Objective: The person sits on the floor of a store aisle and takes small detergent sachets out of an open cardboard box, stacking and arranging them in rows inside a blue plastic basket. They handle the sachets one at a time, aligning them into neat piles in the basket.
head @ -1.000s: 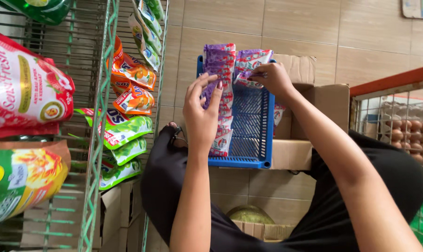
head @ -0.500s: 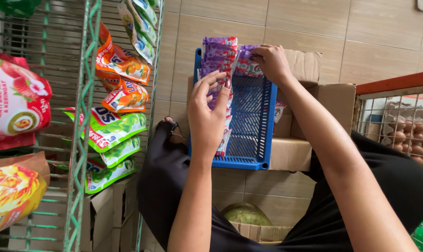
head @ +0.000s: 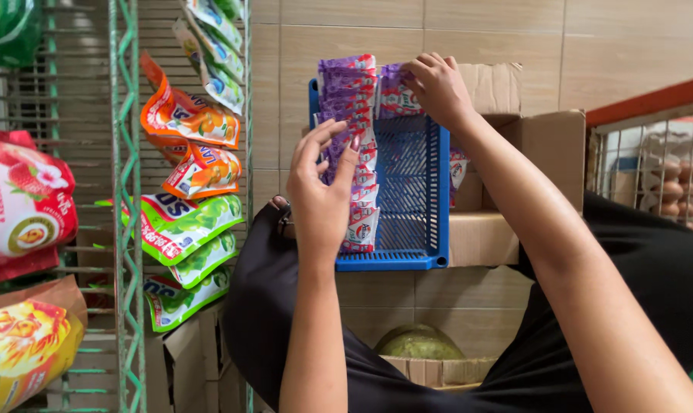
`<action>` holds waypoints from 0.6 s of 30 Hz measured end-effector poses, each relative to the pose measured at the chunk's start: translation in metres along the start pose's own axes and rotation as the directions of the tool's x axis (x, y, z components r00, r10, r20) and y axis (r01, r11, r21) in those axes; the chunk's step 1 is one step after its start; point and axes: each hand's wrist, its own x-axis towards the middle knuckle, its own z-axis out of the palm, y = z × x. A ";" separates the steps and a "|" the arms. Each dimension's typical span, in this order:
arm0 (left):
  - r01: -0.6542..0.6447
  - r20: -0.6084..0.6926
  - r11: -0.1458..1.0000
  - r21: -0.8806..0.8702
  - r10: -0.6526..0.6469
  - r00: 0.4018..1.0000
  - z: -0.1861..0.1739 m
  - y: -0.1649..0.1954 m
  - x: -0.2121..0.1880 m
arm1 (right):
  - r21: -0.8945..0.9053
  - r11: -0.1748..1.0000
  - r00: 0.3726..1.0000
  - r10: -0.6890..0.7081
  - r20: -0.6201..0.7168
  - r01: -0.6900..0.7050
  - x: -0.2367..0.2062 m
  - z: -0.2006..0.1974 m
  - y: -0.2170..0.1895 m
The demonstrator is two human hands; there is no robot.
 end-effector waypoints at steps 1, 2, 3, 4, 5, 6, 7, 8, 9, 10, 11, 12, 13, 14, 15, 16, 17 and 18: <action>0.002 0.007 1.000 0.013 -0.002 1.000 -0.001 0.001 0.000 | -0.004 1.000 0.999 -0.020 -0.031 0.020 -0.004 -0.002 0.001; 0.003 0.011 1.000 0.030 -0.003 1.000 -0.004 0.001 -0.001 | -0.006 0.999 0.997 -0.043 -0.063 0.043 -0.007 -0.002 0.000; 0.008 0.004 1.000 0.028 -0.008 1.000 -0.007 0.002 -0.002 | 0.012 0.999 0.995 -0.048 -0.083 0.049 -0.012 -0.006 0.001; 0.015 -0.003 1.000 0.024 -0.015 1.000 -0.009 0.003 -0.005 | 0.029 0.998 0.993 -0.052 -0.102 0.056 -0.019 -0.014 0.002; 0.023 -0.009 1.000 0.021 -0.023 1.000 -0.011 0.004 -0.008 | 0.046 0.997 0.991 -0.055 -0.119 0.061 -0.027 -0.022 0.004; 0.025 -0.012 1.000 0.010 -0.024 1.000 -0.013 0.004 -0.010 | 0.077 0.996 0.993 -0.038 -0.116 0.047 -0.037 -0.030 0.006; 0.026 -0.013 1.000 0.000 -0.026 1.000 -0.014 0.004 -0.011 | 0.108 0.994 0.993 -0.019 -0.114 0.032 -0.049 -0.041 0.008; 0.029 -0.014 1.000 -0.011 -0.029 0.999 -0.015 0.003 -0.013 | 0.139 0.990 0.994 0.000 -0.110 0.015 -0.061 -0.053 0.009; 0.024 -0.014 1.000 -0.011 -0.025 1.000 -0.015 0.003 -0.014 | 0.170 0.984 0.996 0.066 -0.066 -0.054 -0.073 -0.063 0.011; 0.022 -0.014 1.000 -0.010 -0.022 1.000 -0.013 0.002 -0.016 | 0.199 0.972 0.991 0.132 -0.018 -0.126 -0.087 -0.073 0.014; 0.021 -0.013 1.000 -0.008 -0.021 1.000 -0.012 0.001 -0.018 | 0.227 0.953 0.980 0.196 0.033 -0.198 -0.102 -0.081 0.016; 0.004 -0.006 1.000 0.019 -0.004 1.000 -0.011 0.000 -0.020 | 0.215 0.945 0.969 0.232 0.084 -0.245 -0.118 -0.088 0.019; -0.012 0.001 0.999 0.045 0.011 1.000 -0.009 -0.002 -0.023 | 0.201 0.936 0.954 0.267 0.136 -0.290 -0.135 -0.093 0.023; -0.034 0.007 0.997 0.070 0.033 0.999 -0.007 -0.003 -0.025 | 0.185 0.926 0.937 0.298 0.182 -0.330 -0.149 -0.097 0.028; -0.045 0.012 0.996 0.081 0.044 0.999 -0.004 -0.004 -0.027 | 0.173 0.920 0.930 0.321 0.181 -0.351 -0.165 -0.098 0.031; -0.057 0.017 0.994 0.091 0.055 0.998 0.000 -0.005 -0.029 | 0.161 0.914 0.922 0.344 0.179 -0.372 -0.180 -0.096 0.033; -0.069 0.021 0.992 0.102 0.067 0.998 0.005 -0.006 -0.030 | 0.149 0.908 0.914 0.366 0.176 -0.392 -0.193 -0.091 0.036; -0.074 0.036 0.988 0.138 0.070 0.997 0.010 -0.007 -0.031 | 0.177 0.875 0.886 0.416 0.202 -0.451 -0.204 -0.085 0.038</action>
